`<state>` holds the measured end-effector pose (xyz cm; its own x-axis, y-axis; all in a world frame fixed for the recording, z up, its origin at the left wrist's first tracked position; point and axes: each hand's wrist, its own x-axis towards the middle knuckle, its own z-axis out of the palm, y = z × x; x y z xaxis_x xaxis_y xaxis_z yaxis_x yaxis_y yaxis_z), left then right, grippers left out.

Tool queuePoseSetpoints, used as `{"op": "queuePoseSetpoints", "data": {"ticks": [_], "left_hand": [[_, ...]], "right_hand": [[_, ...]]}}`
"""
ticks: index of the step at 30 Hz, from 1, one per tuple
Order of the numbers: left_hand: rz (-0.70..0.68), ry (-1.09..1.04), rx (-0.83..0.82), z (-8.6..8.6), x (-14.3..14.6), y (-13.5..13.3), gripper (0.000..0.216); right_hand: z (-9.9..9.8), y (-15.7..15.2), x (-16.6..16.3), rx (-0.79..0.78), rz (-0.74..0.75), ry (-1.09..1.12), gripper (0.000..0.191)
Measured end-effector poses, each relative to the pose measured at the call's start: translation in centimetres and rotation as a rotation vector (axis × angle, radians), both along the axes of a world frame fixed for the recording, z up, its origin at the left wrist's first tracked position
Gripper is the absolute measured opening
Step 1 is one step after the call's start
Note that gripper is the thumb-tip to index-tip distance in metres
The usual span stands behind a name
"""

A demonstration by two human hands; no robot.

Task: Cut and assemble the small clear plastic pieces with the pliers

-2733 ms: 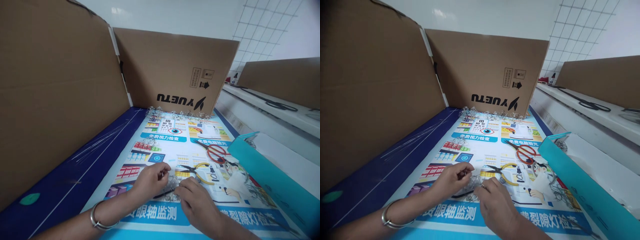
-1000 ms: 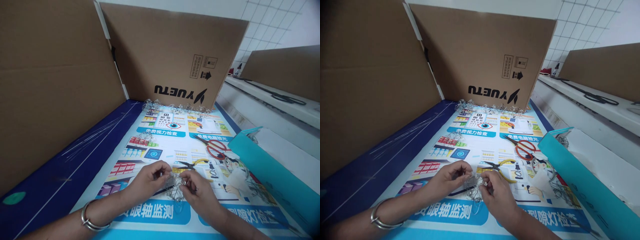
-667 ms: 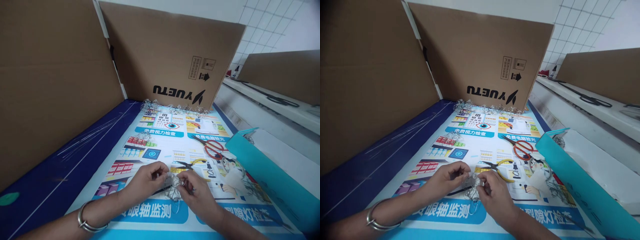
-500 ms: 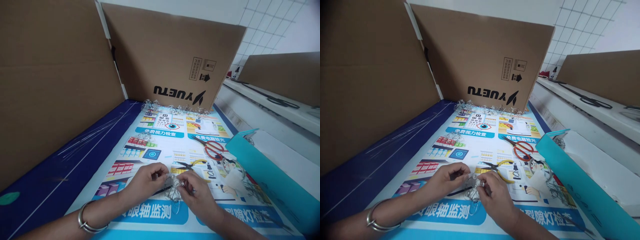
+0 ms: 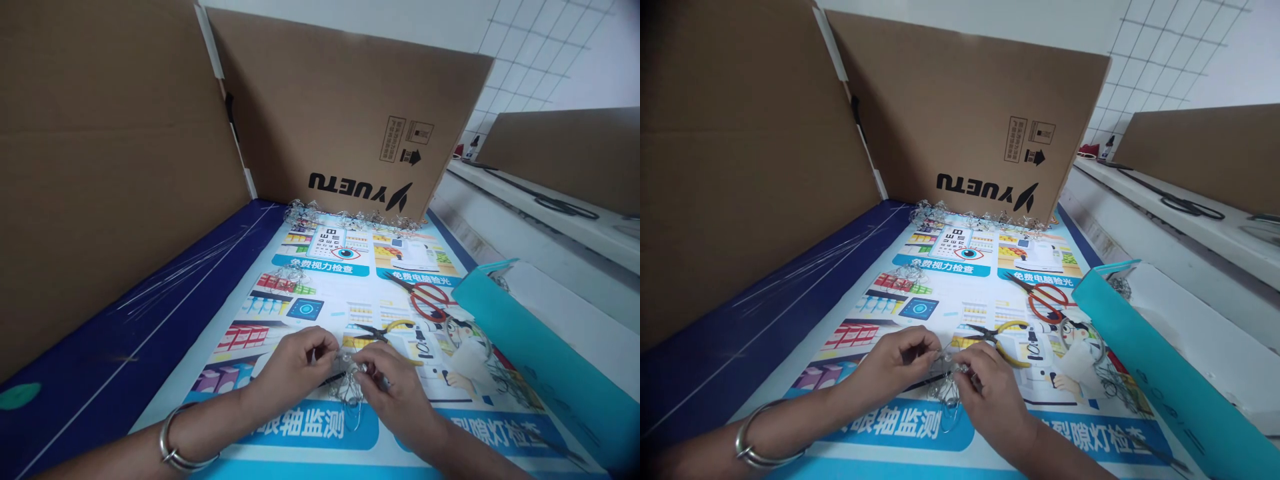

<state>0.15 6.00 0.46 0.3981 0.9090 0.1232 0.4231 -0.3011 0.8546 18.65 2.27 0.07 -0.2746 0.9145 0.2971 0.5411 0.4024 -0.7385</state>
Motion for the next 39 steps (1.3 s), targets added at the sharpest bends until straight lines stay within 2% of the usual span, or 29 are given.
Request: {"op": "queuePoseSetpoints", "data": {"ticks": [7,12,17,24,31,39], "left_hand": [[0.028,0.011,0.054,-0.17,-0.04,-0.25,0.009],[0.007,0.001,-0.005,0.0,0.08,-0.41,0.007],[-0.036,0.012,-0.037,0.05,0.17,-0.39,0.007],[-0.045,0.173,0.052,0.21,0.08,-0.5,0.014],[-0.052,0.126,0.058,0.37,0.27,-0.9,0.016],[-0.177,0.149,0.275,-0.16,-0.07,-0.98,0.015]], "right_hand": [[0.09,0.2,-0.39,-0.108,-0.067,-0.025,0.023],[0.25,0.31,-0.66,-0.103,-0.092,-0.085,0.021],[0.44,0.3,-0.67,-0.111,-0.049,-0.093,0.022],[0.57,0.25,-0.46,-0.077,-0.015,-0.087,0.026],[0.47,0.3,-0.39,0.013,0.02,-0.083,0.021],[0.64,0.32,-0.4,0.01,0.01,-0.129,0.02]]}}
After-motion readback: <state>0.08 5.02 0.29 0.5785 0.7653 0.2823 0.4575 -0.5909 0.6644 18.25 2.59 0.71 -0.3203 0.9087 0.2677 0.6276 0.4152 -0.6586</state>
